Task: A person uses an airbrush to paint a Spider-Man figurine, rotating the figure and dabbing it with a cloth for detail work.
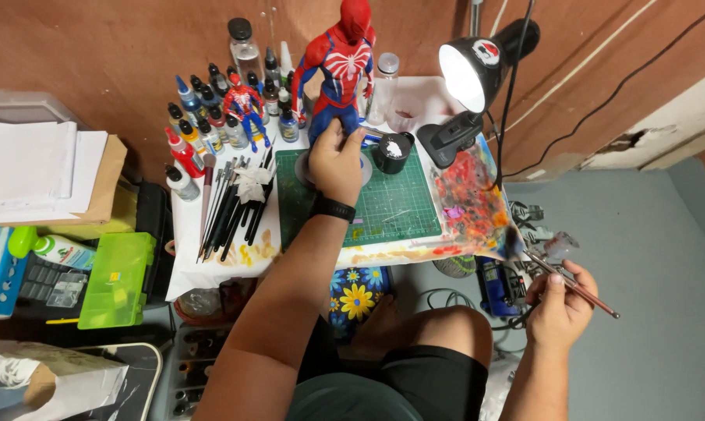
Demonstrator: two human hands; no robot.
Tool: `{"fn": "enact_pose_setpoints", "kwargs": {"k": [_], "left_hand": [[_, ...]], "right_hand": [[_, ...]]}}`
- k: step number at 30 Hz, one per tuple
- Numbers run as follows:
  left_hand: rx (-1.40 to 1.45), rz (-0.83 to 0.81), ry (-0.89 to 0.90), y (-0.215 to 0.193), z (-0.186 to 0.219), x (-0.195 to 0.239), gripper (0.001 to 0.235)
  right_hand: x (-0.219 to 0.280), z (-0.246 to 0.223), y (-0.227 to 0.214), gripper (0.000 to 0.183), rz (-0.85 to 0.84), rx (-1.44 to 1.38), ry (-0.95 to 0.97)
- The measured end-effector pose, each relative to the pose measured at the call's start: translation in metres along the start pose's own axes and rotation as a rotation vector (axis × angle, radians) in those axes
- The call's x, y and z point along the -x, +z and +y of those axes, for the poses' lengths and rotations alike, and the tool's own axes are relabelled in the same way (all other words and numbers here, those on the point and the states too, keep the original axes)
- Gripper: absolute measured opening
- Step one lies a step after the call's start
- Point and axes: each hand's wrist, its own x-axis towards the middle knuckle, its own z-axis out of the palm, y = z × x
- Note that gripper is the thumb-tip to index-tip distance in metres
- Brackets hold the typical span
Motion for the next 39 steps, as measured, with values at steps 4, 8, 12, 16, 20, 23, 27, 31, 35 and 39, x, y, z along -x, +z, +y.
{"fn": "enact_pose_setpoints", "kwargs": {"k": [4,8,12,16,20,23,27,31,35,39], "left_hand": [[-0.224,0.128,0.086,0.009,-0.018,-0.005,0.012],[-0.345,0.198,0.049,0.016,-0.027,-0.003,0.031],[-0.354,0.188,0.072,0.016,-0.023,0.001,0.034],[-0.252,0.123,0.098,0.007,-0.015,-0.001,0.030],[-0.266,0.076,0.049,0.001,-0.021,-0.003,0.022],[-0.209,0.048,0.043,-0.004,-0.016,-0.006,0.014],[-0.105,-0.013,-0.005,-0.010,-0.004,-0.008,0.013],[-0.125,-0.002,-0.017,-0.007,-0.003,-0.007,0.018],[-0.237,0.041,0.021,0.000,-0.009,-0.007,0.022],[-0.346,0.066,0.074,0.005,-0.017,-0.009,0.023]], "right_hand": [[-0.001,-0.002,0.002,0.022,-0.003,0.000,-0.003],[-0.004,-0.006,0.007,0.020,-0.010,0.041,0.004],[-0.005,-0.009,0.008,0.020,0.007,0.080,-0.001],[-0.005,-0.009,0.007,0.020,0.021,0.064,-0.005],[-0.002,-0.010,0.004,0.021,0.019,0.039,0.003],[-0.001,-0.010,0.003,0.022,0.014,0.033,0.003],[0.000,-0.016,0.008,0.024,0.020,0.056,0.014],[0.001,-0.014,0.007,0.023,-0.009,0.054,-0.008],[0.001,-0.010,0.005,0.024,-0.008,0.033,0.008],[-0.002,-0.005,0.003,0.023,-0.003,0.016,0.003]]}}
